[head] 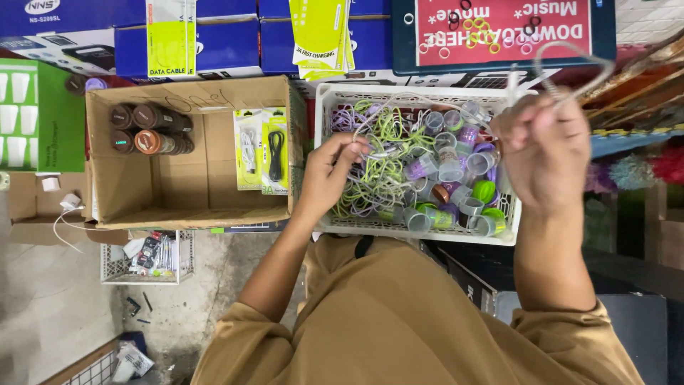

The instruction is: The person organizes various electronic accessories in a cluttered workspace. They pick up tangled cables from a white basket, untangle them, and place them into a cardboard box. The person also handles small cylindrical containers, moving them between the basket and the box.

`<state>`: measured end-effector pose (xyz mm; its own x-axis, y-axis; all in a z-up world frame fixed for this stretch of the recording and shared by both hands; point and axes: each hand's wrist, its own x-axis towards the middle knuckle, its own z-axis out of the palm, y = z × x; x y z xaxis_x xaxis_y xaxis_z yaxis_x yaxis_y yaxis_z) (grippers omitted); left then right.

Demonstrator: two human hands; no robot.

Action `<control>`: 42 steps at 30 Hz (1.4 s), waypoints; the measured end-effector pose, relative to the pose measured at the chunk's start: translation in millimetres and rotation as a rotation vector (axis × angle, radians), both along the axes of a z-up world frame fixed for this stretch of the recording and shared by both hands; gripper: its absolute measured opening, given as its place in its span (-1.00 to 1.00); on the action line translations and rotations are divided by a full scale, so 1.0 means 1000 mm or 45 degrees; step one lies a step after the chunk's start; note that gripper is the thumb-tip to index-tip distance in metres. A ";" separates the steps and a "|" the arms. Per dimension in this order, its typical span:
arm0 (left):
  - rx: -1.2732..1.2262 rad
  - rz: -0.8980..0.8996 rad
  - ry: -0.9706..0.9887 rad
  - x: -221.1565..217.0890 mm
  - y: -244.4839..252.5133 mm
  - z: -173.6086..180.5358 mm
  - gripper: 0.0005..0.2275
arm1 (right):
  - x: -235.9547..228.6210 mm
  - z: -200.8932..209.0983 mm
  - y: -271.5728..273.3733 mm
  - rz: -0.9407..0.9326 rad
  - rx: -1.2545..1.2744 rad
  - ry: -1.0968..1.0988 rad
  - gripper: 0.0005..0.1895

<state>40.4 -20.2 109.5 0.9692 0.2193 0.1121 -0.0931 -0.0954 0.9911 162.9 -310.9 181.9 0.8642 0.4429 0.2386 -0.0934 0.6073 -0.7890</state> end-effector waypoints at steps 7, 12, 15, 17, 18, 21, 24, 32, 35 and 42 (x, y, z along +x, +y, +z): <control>-0.296 -0.087 -0.032 -0.005 -0.004 0.024 -0.85 | -0.019 -0.050 0.043 0.053 -0.748 -0.187 -0.85; -0.369 -0.263 -0.058 -0.004 -0.016 0.040 -0.90 | -0.040 -0.045 0.083 0.095 -1.082 -0.619 -0.73; -0.385 -0.294 -0.061 -0.002 -0.019 0.046 -0.87 | -0.044 -0.060 0.087 0.042 -1.167 -0.665 -0.79; -0.317 -0.276 -0.080 -0.001 -0.019 0.054 -0.82 | -0.041 -0.063 0.086 0.039 -1.109 -0.620 -0.84; -0.250 -0.262 -0.098 -0.001 -0.018 0.058 -0.77 | -0.039 -0.064 0.086 0.032 -1.053 -0.573 -0.87; 0.143 -0.205 -0.154 0.001 -0.018 0.056 -0.71 | -0.028 -0.075 0.069 0.038 -0.892 -0.401 -0.89; 0.605 -0.155 -0.232 0.003 -0.017 0.039 -0.69 | -0.024 -0.086 0.058 0.085 -0.692 -0.138 -0.90; 0.741 -0.098 -0.302 0.000 -0.033 -0.012 -0.73 | -0.023 -0.062 0.048 0.257 -0.077 0.157 -0.87; 0.909 0.069 -0.490 -0.001 -0.042 -0.013 -0.71 | -0.025 -0.046 0.044 0.315 0.094 0.186 -0.86; 0.975 0.260 -0.937 0.000 -0.045 -0.091 -0.67 | -0.031 -0.022 0.041 0.426 0.316 0.103 -0.77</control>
<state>40.1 -65.2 19.0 0.5610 -0.0070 0.8278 -0.5535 -0.7467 0.3688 131.7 -270.2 159.8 0.7030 0.6398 0.3106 -0.3732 0.7036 -0.6047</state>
